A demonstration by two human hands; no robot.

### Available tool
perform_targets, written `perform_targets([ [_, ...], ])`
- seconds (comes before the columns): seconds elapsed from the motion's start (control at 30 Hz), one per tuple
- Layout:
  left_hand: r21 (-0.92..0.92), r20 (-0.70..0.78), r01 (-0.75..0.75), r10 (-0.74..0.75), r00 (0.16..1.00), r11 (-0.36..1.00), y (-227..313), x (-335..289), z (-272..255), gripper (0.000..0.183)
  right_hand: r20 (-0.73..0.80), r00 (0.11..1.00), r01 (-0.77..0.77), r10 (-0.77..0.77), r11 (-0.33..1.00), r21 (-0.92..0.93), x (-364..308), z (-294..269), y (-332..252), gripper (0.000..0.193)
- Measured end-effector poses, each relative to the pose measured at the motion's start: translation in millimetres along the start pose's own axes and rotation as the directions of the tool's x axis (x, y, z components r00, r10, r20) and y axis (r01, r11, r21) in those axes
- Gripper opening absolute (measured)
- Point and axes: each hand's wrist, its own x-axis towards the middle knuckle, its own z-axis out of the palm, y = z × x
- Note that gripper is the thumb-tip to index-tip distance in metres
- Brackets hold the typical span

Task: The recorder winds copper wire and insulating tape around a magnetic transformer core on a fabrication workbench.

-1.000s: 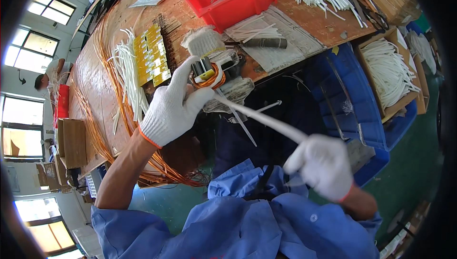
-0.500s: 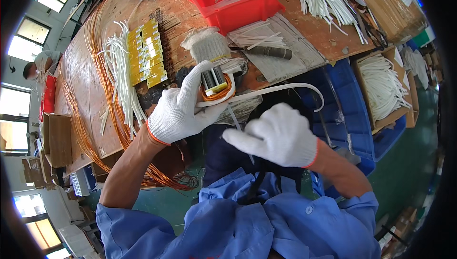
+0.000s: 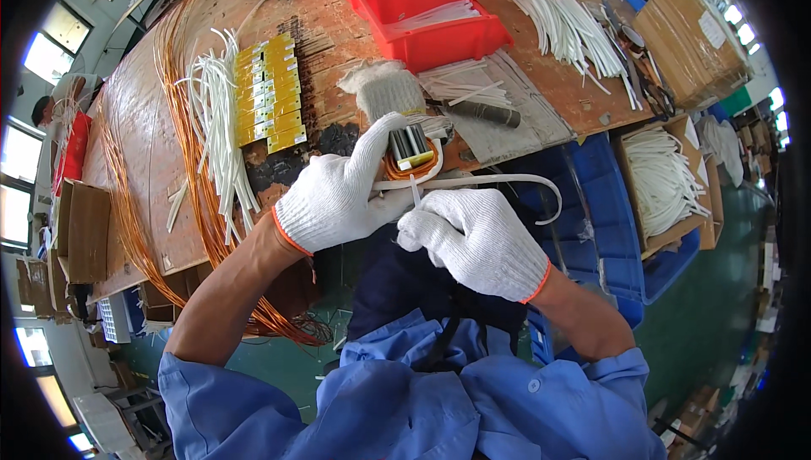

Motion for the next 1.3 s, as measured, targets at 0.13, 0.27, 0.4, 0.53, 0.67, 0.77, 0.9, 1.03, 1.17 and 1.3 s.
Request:
perform_targets([
  [0.13, 0.055, -0.040, -0.107, 0.109, 0.993, 0.993, -18, -3, 7, 0.097, -0.022, 0.998, -0.065, 0.066, 0.996, 0.065, 6, 2, -2, 0.032],
  [0.27, 0.068, 0.002, -0.068, 0.068, 0.998, 0.995, -17, -4, 5, 0.099, -0.055, 0.976, -0.205, 0.212, 0.973, 0.110, 12, 3, -23, 0.030],
  [0.4, 0.034, -0.006, -0.064, 0.065, 0.998, 0.997, -9, -2, 2, 0.098, -0.368, 0.917, -0.119, 0.157, 0.985, 0.122, 9, 19, -19, 0.025],
  [0.53, -0.038, -0.123, -0.168, 0.162, 0.979, 0.985, -10, 0, 10, 0.096, -0.587, 0.751, 0.149, -0.302, 0.944, -0.294, 24, 18, -2, 0.033],
  [0.67, 0.007, -0.087, -0.140, 0.140, 0.986, 0.990, -11, -2, 5, 0.090, -0.480, 0.766, 0.180, -0.428, 0.859, -0.479, 34, 15, -9, 0.030],
  [0.77, 0.010, -0.093, -0.152, 0.153, 0.984, 0.988, -16, -2, 9, 0.093, -0.481, 0.678, 0.436, -0.555, 0.831, -0.345, 36, 22, 6, 0.021],
  [0.9, 0.012, -0.015, -0.045, 0.045, 0.999, 0.999, -9, -1, 6, 0.096, -0.412, 0.794, 0.432, -0.447, 0.892, -0.136, -15, 45, 14, 0.023],
  [1.03, 0.016, -0.014, -0.021, 0.022, 1.000, 1.000, -6, 0, 5, 0.094, -0.408, 0.871, 0.304, -0.275, 0.953, 0.006, -29, 52, 29, 0.014],
  [1.17, 0.024, -0.053, -0.118, 0.120, 0.991, 0.993, -16, 2, 6, 0.091, -0.446, 0.895, 0.269, -0.025, 0.828, 0.493, 3, 34, -6, 0.012],
  [1.3, 0.062, -0.076, -0.155, 0.159, 0.984, 0.986, -23, -6, 7, 0.090, -0.480, 0.873, 0.280, -0.084, 0.893, 0.352, 23, 24, -33, 0.012],
])
